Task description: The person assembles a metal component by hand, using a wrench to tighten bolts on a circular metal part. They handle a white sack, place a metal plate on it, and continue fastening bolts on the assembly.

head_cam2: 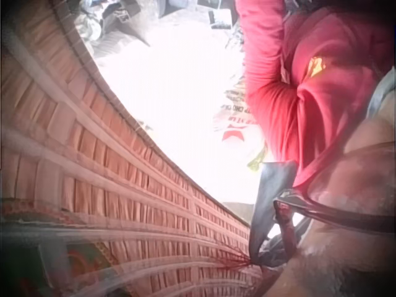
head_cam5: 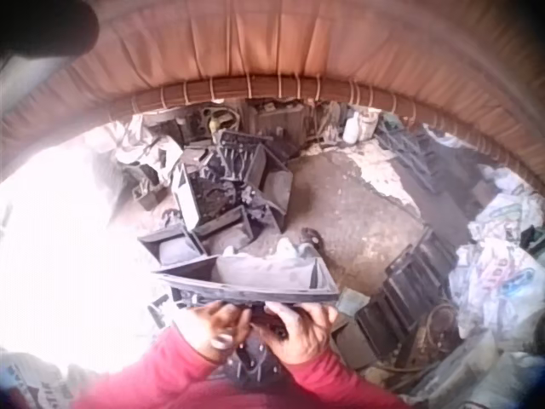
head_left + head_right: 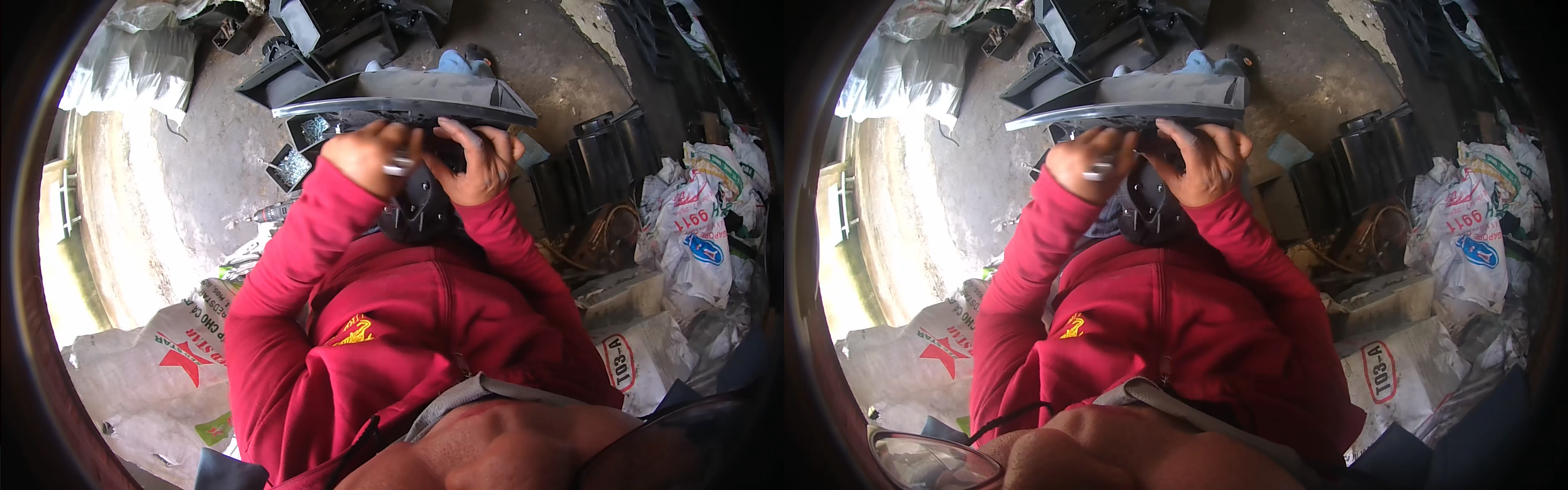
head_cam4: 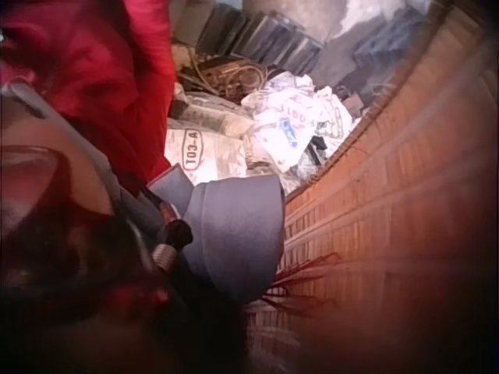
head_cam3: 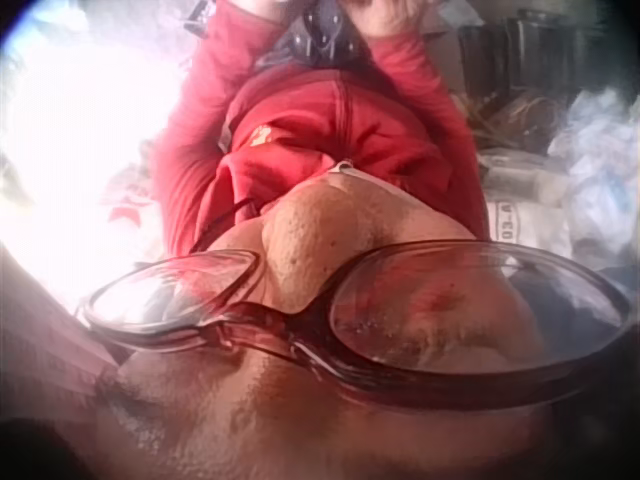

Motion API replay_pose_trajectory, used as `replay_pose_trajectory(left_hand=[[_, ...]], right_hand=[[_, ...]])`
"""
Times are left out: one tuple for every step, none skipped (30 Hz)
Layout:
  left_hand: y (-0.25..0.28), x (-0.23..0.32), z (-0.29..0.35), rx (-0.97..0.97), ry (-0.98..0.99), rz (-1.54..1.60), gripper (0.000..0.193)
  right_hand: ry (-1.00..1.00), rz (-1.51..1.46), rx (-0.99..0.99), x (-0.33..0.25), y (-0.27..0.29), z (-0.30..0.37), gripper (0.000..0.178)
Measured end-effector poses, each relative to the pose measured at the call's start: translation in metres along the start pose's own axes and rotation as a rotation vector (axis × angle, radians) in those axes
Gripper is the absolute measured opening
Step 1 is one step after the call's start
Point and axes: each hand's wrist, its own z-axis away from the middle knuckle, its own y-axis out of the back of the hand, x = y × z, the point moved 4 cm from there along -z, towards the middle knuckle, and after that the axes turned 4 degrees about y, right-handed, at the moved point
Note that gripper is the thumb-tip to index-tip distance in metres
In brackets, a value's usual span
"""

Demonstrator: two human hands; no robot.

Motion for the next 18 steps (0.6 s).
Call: replay_pose_trajectory(left_hand=[[-0.004, -0.021, 0.007, 0.015, 0.070, 0.227, 0.022], [-0.002, -0.032, 0.010, 0.030, 0.141, 0.462, 0.024], [-0.005, -0.042, 0.015, -0.042, 0.300, 0.784, 0.029], [-0.009, -0.049, 0.022, -0.044, 0.515, 1.039, 0.029], [-0.009, -0.055, 0.021, -0.062, 0.534, 1.088, 0.029], [-0.008, -0.060, 0.022, -0.081, 0.553, 1.136, 0.029], [-0.008, -0.058, 0.022, -0.041, 0.553, 1.115, 0.031], [-0.008, -0.054, 0.021, 0.001, 0.542, 1.094, 0.032], [-0.006, -0.050, 0.020, 0.043, 0.532, 1.073, 0.034], [0.002, -0.045, 0.020, 0.091, 0.468, 1.023, 0.032], [0.008, -0.038, 0.024, 0.130, 0.417, 0.976, 0.031], [0.013, -0.032, 0.025, 0.168, 0.366, 0.929, 0.029], [0.016, -0.028, 0.022, 0.146, 0.348, 0.817, 0.021], [0.014, -0.025, 0.020, 0.151, 0.330, 0.693, 0.014], [0.018, -0.015, 0.016, 0.210, 0.165, 0.452, 0.010], [0.022, -0.003, 0.013, 0.264, 0.002, 0.210, 0.007], [0.021, 0.009, 0.012, 0.282, -0.135, 0.044, 0.008], [0.020, 0.016, 0.009, 0.241, -0.100, -0.046, 0.008]], right_hand=[[0.014, 0.003, 0.021, 0.000, -0.003, -0.001, 0.049], [0.029, 0.013, 0.037, 0.000, -0.005, 0.001, 0.050], [0.034, 0.024, 0.037, 0.000, -0.005, 0.000, 0.051], [0.030, 0.020, 0.025, -0.001, -0.005, 0.001, 0.051], [0.037, 0.017, 0.023, -0.001, -0.004, -0.002, 0.050], [0.045, 0.014, 0.022, -0.002, -0.003, -0.004, 0.049], [0.041, 0.011, 0.024, -0.002, -0.003, -0.003, 0.049], [0.034, 0.011, 0.019, -0.001, -0.002, -0.005, 0.049], [0.027, 0.011, 0.015, -0.001, 0.001, -0.006, 0.049], [0.020, 0.011, 0.010, 0.000, 0.002, -0.007, 0.048], [0.020, 0.011, 0.019, -0.001, 0.002, -0.003, 0.049], [0.021, 0.006, 0.022, -0.001, 0.002, -0.003, 0.049], [0.022, 0.001, 0.025, 0.000, 0.002, -0.004, 0.049], [0.026, -0.010, 0.031, 0.000, 0.000, -0.006, 0.049], [0.004, -0.022, 0.019, 0.000, 0.001, -0.005, 0.046], [-0.003, -0.028, 0.013, 0.000, 0.002, -0.006, 0.045], [-0.014, -0.034, 0.002, -0.002, 0.003, -0.006, 0.043], [-0.026, -0.038, -0.010, -0.002, 0.004, -0.006, 0.042]])
